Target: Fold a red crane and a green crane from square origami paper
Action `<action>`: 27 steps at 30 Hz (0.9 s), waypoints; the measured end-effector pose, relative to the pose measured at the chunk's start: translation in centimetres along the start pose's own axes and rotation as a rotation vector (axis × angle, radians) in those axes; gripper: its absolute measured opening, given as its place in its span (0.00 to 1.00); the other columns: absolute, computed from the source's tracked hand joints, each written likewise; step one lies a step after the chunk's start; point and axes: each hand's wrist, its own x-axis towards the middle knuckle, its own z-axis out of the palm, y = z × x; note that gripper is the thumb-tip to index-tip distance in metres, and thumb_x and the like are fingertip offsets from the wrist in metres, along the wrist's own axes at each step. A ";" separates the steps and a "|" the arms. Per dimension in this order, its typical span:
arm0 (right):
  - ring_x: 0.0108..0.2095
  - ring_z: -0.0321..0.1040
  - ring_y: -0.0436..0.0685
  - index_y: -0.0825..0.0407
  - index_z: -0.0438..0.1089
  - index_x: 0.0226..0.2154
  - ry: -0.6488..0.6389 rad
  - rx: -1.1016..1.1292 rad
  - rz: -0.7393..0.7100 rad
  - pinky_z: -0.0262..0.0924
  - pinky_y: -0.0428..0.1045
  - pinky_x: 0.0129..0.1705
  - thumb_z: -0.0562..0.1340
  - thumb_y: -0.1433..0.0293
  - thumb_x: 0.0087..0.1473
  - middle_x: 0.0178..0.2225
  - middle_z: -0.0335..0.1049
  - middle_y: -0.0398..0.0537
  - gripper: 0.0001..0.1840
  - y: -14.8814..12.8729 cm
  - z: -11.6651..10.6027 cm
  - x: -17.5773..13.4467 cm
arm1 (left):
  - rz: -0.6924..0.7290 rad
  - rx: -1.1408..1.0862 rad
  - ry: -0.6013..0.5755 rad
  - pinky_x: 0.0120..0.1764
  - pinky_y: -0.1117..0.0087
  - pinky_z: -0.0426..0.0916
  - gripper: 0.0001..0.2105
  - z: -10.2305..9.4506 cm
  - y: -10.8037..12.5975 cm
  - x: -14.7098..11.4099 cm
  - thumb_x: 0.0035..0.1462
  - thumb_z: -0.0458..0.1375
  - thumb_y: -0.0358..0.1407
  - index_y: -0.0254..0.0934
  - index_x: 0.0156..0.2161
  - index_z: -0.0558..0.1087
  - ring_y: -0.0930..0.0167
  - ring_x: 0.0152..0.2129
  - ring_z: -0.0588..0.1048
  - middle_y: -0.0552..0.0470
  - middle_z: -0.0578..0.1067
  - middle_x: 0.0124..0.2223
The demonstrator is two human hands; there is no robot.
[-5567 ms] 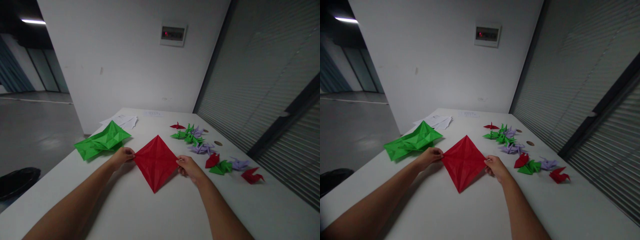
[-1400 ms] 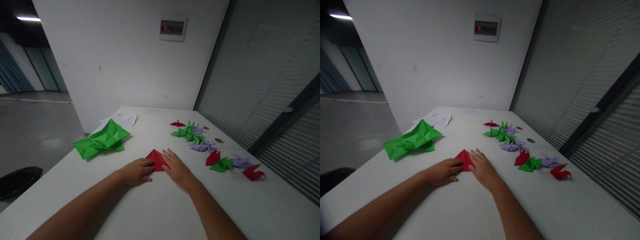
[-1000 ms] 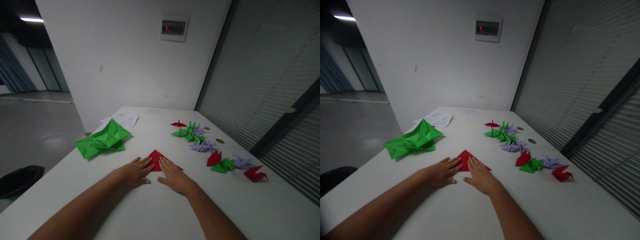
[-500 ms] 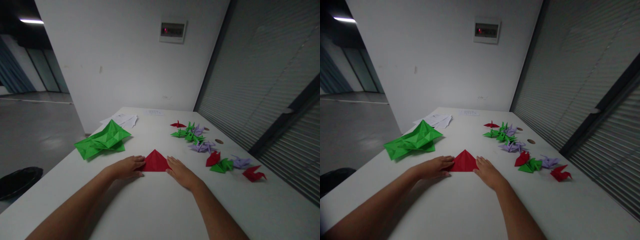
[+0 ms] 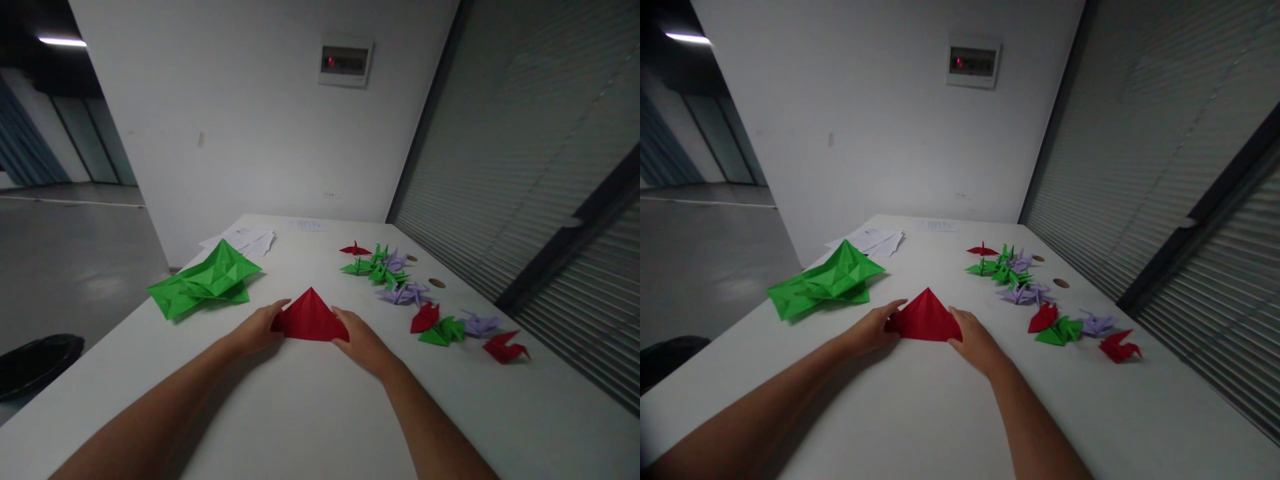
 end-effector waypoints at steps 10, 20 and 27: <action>0.56 0.64 0.62 0.45 0.76 0.53 0.057 -0.011 -0.078 0.60 0.62 0.61 0.58 0.85 0.46 0.55 0.70 0.53 0.34 -0.4 -1.4 0.4 | 0.222 0.288 -0.149 0.41 0.68 0.68 0.12 -0.5 2.9 -0.4 0.58 0.54 0.31 0.39 0.45 0.76 0.63 0.38 0.76 0.46 0.78 0.44; 0.44 0.71 0.59 0.48 0.79 0.48 0.080 0.230 -0.069 0.67 0.54 0.50 0.56 0.71 0.63 0.42 0.73 0.51 0.18 -1.8 -1.1 0.6 | 0.271 0.383 -0.245 0.49 0.59 0.71 0.32 0.7 5.2 -1.9 0.58 0.57 0.59 0.39 0.59 0.72 0.54 0.47 0.77 0.36 0.69 0.59; 0.50 0.65 0.63 0.44 0.80 0.49 -0.153 -0.091 -0.102 0.61 0.59 0.57 0.67 0.66 0.59 0.48 0.72 0.52 0.15 -2.8 -0.5 -0.1 | 0.268 0.371 -0.250 0.45 0.63 0.73 0.14 1.2 3.9 -1.5 0.66 0.54 0.45 0.41 0.49 0.77 0.61 0.40 0.80 0.42 0.75 0.55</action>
